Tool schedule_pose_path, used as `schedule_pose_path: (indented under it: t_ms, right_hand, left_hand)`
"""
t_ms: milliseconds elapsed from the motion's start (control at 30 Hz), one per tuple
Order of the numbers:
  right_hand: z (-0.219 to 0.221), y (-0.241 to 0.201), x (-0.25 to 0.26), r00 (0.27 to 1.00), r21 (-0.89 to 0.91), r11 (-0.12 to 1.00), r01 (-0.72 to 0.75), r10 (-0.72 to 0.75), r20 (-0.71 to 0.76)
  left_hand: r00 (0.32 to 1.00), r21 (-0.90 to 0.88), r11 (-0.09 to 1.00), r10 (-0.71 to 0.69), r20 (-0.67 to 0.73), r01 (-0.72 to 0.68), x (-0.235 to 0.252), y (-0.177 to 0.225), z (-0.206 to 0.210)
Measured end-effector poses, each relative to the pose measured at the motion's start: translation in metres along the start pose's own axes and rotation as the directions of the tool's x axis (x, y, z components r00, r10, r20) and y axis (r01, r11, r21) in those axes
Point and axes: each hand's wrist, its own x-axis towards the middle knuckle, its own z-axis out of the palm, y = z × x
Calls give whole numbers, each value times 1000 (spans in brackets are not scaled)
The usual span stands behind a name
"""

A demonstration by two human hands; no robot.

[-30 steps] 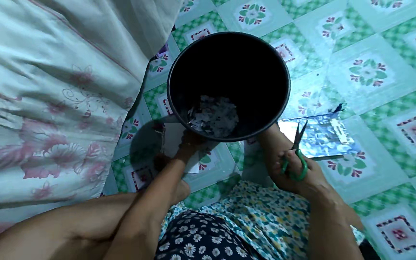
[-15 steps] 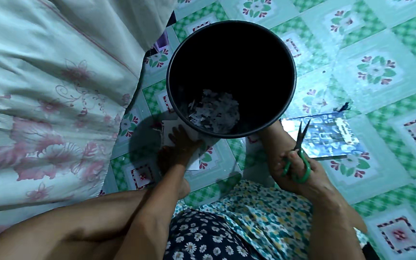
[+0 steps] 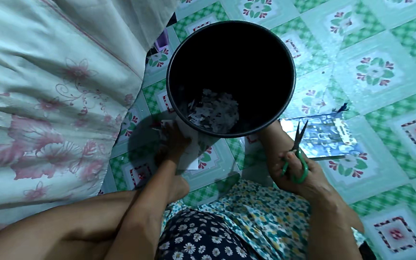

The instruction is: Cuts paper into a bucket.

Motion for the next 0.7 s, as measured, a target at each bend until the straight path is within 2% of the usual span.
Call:
schedule_pose_path:
  t_ms: [100, 133, 200, 300, 400, 433, 533, 633, 700]
  right_hand:
    - [-3, 3, 2, 1000, -22, 1000, -10, 10, 4]
    - [-3, 2, 3, 1000, -20, 1000, -15, 16, 6]
    - [-2, 1, 4, 1000, -4, 1000, -24, 24, 11]
    - [-2, 0, 3, 999, -25, 999, -33, 33, 1]
    - [-4, 1, 1, 999, -42, 999, -34, 34, 2]
    - [-3, 1, 1, 999, -38, 999, -36, 36, 4]
    - [-2, 0, 1, 1000, -34, 999, -7, 7, 10]
    - [-5, 5, 2, 999, -39, 999, 21, -20, 39]
    - [-6, 6, 2, 999, -41, 999, 13, -12, 37]
  left_hand:
    - [983, -108, 980, -174, -67, 166, 22, -20, -26]
    - [977, -157, 971, -193, -86, 178, 31, -32, -28]
    - [983, -219, 970, -133, -127, 103, 46, -51, -25]
    - [992, -253, 963, 72, -107, -97, 43, -49, -26]
    - [958, -147, 947, 286, -29, -287, 38, -40, -21]
    - [953, -148, 943, 302, 6, -297, 38, -38, -20]
    - [968, -127, 975, 200, 151, -181, 30, -24, -28]
    - [958, -77, 971, 235, 163, -225, 32, -33, -26]
    - [931, -19, 976, 211, 297, -215, 26, -29, -41]
